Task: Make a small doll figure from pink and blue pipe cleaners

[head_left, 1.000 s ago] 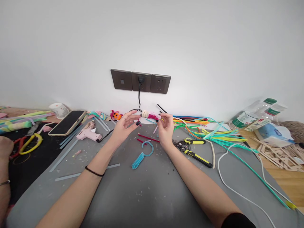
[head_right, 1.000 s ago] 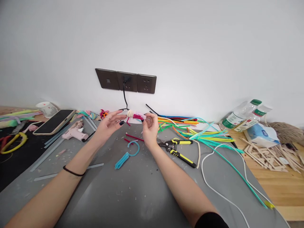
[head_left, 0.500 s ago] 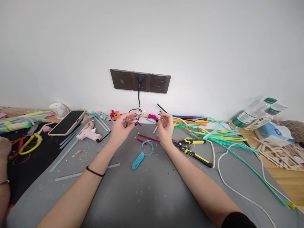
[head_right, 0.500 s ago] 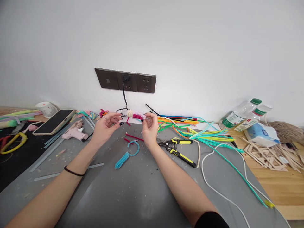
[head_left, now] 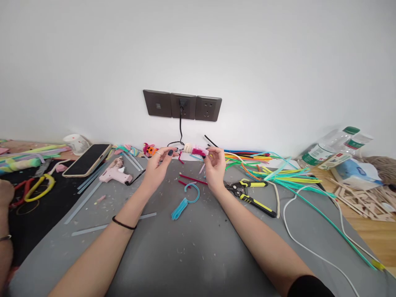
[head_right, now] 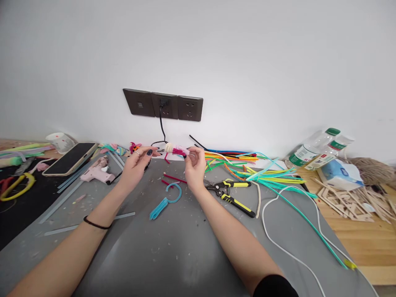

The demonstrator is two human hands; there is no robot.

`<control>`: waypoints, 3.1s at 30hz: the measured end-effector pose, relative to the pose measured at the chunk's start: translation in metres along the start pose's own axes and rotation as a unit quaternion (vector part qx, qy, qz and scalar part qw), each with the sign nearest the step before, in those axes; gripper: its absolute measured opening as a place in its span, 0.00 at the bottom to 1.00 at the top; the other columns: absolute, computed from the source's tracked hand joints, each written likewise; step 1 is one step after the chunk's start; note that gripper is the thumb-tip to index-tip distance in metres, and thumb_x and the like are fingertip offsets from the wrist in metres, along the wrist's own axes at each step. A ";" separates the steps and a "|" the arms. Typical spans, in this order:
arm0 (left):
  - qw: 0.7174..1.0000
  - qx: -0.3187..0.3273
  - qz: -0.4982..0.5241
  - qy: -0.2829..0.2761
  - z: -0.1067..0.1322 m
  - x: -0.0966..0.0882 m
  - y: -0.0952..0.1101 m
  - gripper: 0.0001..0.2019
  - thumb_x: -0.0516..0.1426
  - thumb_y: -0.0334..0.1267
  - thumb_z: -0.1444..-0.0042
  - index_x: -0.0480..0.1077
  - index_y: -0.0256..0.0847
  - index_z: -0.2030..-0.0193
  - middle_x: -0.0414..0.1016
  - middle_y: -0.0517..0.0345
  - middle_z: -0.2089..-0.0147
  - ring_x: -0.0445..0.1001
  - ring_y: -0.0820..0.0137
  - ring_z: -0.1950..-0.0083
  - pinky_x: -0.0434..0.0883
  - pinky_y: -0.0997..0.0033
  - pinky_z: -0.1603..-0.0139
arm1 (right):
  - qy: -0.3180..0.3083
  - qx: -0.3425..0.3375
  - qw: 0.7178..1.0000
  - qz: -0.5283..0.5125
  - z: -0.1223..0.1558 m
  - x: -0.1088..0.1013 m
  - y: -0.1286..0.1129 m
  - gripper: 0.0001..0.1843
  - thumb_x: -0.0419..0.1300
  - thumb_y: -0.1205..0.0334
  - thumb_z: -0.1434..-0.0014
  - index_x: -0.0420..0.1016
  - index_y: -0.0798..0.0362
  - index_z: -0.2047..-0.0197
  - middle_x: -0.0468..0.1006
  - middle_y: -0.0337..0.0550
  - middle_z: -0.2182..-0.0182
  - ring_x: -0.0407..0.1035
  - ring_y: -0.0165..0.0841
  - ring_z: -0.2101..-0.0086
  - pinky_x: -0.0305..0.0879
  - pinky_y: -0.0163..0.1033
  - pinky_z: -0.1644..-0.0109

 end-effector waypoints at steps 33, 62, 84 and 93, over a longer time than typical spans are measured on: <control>0.997 0.073 -0.028 0.020 0.004 0.000 0.014 0.12 0.59 0.34 0.43 0.76 0.45 0.52 0.66 0.50 0.40 0.74 0.70 0.57 0.80 0.68 0.59 | -0.005 -0.002 1.000 0.015 0.001 0.001 0.002 0.12 0.64 0.56 0.40 0.67 0.49 0.56 0.75 0.43 0.60 0.73 0.33 0.58 0.72 0.40 0.51; 0.982 0.109 -0.132 0.077 -0.001 -0.011 0.011 0.12 0.57 0.44 0.36 0.74 0.42 0.67 0.77 0.53 0.60 0.74 0.63 0.55 0.71 0.62 0.51 | -0.006 -0.002 1.000 0.007 0.000 0.001 0.002 0.11 0.64 0.60 0.40 0.68 0.49 0.56 0.75 0.43 0.59 0.72 0.33 0.58 0.72 0.39 0.53; 0.990 -0.014 -0.137 0.011 0.001 -0.003 0.000 0.18 0.51 0.43 0.37 0.76 0.41 0.49 0.79 0.52 0.65 0.74 0.64 0.63 0.58 0.72 0.74 | -0.009 -0.006 1.000 0.014 0.000 0.001 0.003 0.11 0.64 0.60 0.40 0.67 0.49 0.56 0.75 0.44 0.58 0.72 0.33 0.58 0.72 0.39 0.52; 0.994 -0.042 -0.103 0.002 0.001 -0.003 -0.003 0.14 0.55 0.48 0.40 0.76 0.40 0.59 0.70 0.60 0.75 0.67 0.69 0.74 0.59 0.70 0.74 | -0.010 -0.005 1.000 0.016 0.001 0.001 0.003 0.11 0.63 0.60 0.40 0.67 0.49 0.56 0.74 0.43 0.59 0.72 0.33 0.57 0.72 0.40 0.51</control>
Point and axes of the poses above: each hand's wrist, its own z-axis away from the middle knuckle, its own x-axis out of the palm, y = z × x, the point moved 7 cm from there along -z, towards the middle knuckle
